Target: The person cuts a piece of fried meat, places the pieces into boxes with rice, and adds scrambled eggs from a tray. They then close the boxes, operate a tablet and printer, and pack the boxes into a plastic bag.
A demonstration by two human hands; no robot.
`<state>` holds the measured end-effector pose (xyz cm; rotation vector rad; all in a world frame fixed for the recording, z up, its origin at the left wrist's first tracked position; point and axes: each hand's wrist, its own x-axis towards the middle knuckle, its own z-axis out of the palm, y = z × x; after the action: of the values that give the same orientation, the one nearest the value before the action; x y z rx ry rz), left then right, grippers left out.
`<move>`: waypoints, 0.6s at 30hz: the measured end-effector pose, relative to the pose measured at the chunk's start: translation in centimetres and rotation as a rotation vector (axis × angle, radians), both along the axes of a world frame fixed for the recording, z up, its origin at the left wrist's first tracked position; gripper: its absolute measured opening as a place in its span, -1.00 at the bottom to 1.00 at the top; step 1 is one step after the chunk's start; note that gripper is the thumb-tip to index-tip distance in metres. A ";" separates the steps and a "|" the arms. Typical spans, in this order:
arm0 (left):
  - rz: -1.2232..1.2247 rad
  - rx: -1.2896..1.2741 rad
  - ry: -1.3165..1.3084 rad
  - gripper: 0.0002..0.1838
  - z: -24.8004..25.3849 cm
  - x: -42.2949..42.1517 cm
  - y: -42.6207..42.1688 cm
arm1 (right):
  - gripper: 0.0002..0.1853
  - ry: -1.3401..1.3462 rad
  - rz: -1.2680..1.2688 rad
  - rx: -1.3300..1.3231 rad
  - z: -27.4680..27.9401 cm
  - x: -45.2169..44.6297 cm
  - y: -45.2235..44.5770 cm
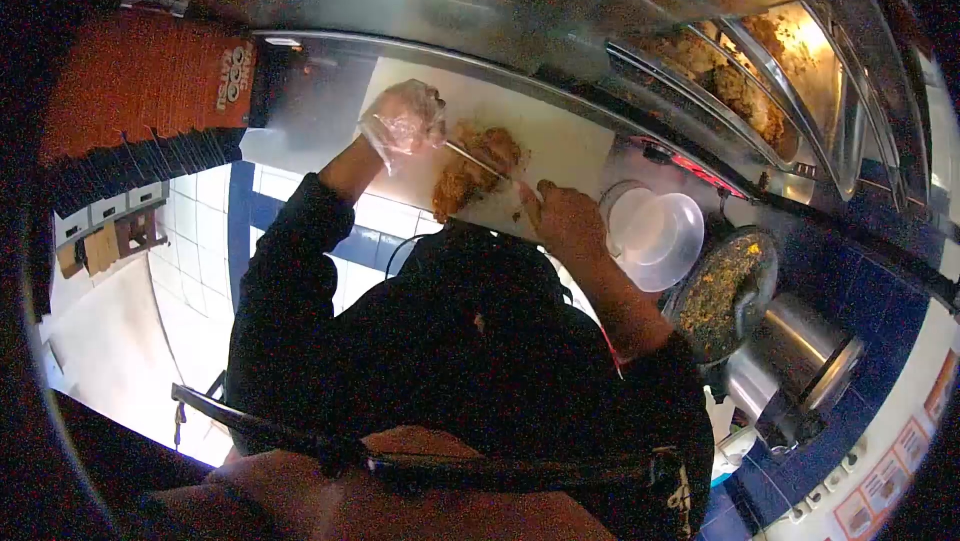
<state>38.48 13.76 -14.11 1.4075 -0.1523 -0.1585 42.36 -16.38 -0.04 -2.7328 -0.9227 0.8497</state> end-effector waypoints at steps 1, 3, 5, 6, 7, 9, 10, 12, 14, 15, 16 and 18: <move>0.006 -0.002 0.008 -0.71 -0.9 -0.4 -0.1 | -0.41 0.015 -0.017 0.026 0.2 -0.7 0.1; -0.044 -0.595 0.037 -0.71 -2.0 -0.6 -0.9 | -0.42 0.025 -0.046 -0.013 -0.2 -1.5 0.4; -0.082 -0.723 0.124 -0.72 -2.0 0.1 -1.4 | -0.43 0.067 -0.057 -0.046 -0.6 -1.5 0.7; -0.126 -0.853 0.217 -0.74 -1.8 0.3 -1.6 | -0.43 0.065 -0.056 -0.050 -0.8 -1.6 0.7; -0.128 -0.858 0.218 -0.74 -4.1 0.4 -1.4 | -0.40 0.075 -0.077 -0.039 -1.1 -1.7 0.6; 0.106 0.549 -0.371 -0.73 -10.9 0.3 -0.5 | -0.37 0.089 -0.096 -0.033 -2.4 -2.2 0.4; 0.108 0.548 -0.368 -0.73 -10.9 0.0 -0.3 | -0.37 0.042 -0.085 -0.007 -3.7 -2.6 0.3; -0.011 0.785 -0.369 -0.68 -9.8 -0.1 0.5 | -0.37 -0.013 -0.075 0.029 -6.1 -2.8 0.2; -0.082 0.586 -0.219 -0.71 -8.2 -0.2 1.3 | -0.36 -0.106 0.012 0.174 -7.7 -3.3 -0.2; -0.147 0.394 -0.078 -0.74 -6.8 0.4 2.1 | -0.36 -0.108 0.007 0.179 -7.0 -3.0 0.8; -0.208 0.202 0.063 -0.77 -5.4 0.7 2.7 | -0.36 -0.034 -0.039 0.083 -6.2 -2.7 2.0; -0.354 -0.100 -0.244 -0.73 -3.0 1.9 3.0 | -0.37 0.029 -0.080 -0.003 -2.6 -2.0 3.3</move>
<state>40.39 16.73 -17.15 1.2881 -0.6047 -0.2674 40.37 -13.11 -2.68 -2.7322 -0.8008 0.8743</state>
